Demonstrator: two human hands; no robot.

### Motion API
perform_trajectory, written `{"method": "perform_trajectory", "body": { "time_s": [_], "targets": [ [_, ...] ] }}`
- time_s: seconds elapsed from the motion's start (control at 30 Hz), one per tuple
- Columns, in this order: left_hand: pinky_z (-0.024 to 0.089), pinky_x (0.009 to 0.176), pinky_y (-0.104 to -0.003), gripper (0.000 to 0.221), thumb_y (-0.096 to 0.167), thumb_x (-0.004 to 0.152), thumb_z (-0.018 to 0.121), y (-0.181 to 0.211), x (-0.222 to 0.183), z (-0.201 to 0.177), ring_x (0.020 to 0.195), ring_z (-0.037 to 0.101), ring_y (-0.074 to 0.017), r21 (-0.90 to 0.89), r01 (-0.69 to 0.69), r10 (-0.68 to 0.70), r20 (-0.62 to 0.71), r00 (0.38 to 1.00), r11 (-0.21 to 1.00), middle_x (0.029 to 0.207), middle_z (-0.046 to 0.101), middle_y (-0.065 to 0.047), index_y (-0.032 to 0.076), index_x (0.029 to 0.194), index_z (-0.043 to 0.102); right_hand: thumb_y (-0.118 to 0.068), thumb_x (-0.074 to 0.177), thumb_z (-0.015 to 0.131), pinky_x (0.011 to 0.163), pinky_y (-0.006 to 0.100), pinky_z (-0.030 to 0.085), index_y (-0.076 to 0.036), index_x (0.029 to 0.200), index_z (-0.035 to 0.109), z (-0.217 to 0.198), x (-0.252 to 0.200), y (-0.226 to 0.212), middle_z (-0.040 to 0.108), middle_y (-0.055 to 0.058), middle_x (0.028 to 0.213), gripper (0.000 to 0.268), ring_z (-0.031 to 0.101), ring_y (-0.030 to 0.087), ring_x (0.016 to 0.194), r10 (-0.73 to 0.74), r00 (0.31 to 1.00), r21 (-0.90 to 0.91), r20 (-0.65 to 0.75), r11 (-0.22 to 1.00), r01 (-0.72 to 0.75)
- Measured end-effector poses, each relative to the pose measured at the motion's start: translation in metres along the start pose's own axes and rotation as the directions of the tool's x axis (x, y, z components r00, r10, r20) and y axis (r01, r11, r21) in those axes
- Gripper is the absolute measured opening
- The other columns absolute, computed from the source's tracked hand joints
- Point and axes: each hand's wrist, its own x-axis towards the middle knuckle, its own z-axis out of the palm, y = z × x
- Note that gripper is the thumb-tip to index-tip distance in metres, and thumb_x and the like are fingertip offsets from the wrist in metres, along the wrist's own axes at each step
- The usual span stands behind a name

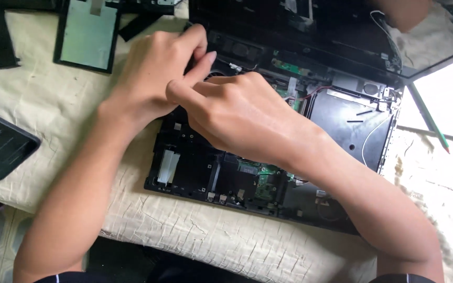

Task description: Securing internal hardware components and ribbon cables inside a laptop during a repair process.

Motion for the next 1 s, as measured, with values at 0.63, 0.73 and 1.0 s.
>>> {"method": "perform_trajectory", "body": {
  "time_s": [0.63, 0.73, 1.0],
  "targets": [
    [0.042, 0.046, -0.035, 0.020, 0.012, 0.109, 0.073, -0.005, -0.001, -0.003, 0.054, 0.059, -0.0185, -0.130, -0.028, 0.021, -0.059, 0.998, 0.991, 0.069, 0.065, -0.004, 0.004, 0.094, 0.062, -0.010, 0.105, 0.056, 0.035, 0.033, 0.028, -0.013, 0.124, 0.054, 0.019, 0.000, -0.010, 0.046, -0.006, 0.055, 0.020, 0.037, 0.014, 0.037, 0.018, 0.998, -0.242, -0.057, 0.970, -0.031],
    [0.040, 0.046, -0.037, 0.019, 0.015, 0.110, 0.071, -0.004, 0.000, -0.002, 0.059, 0.058, -0.0198, -0.114, 0.023, -0.027, -0.030, 0.999, 0.993, 0.068, 0.062, -0.006, 0.004, 0.096, 0.064, -0.009, 0.106, 0.054, 0.035, 0.036, 0.028, -0.011, 0.119, 0.049, 0.017, -0.001, -0.008, 0.045, -0.002, 0.056, 0.014, 0.034, 0.018, 0.038, 0.030, 0.999, -0.115, -0.032, 0.993, -0.033],
    [0.039, 0.045, -0.037, 0.024, 0.015, 0.111, 0.069, -0.007, 0.001, 0.008, 0.061, 0.058, -0.0184, -0.051, -0.015, 0.009, -0.125, 0.992, 0.999, 0.070, 0.061, -0.001, 0.008, 0.090, 0.060, -0.004, 0.106, 0.050, 0.036, 0.036, 0.025, -0.011, 0.114, 0.045, 0.013, -0.001, -0.006, 0.037, 0.000, 0.059, 0.011, 0.025, 0.018, 0.045, -0.031, 0.999, -0.040, -0.036, 0.999, 0.030]
  ]
}}
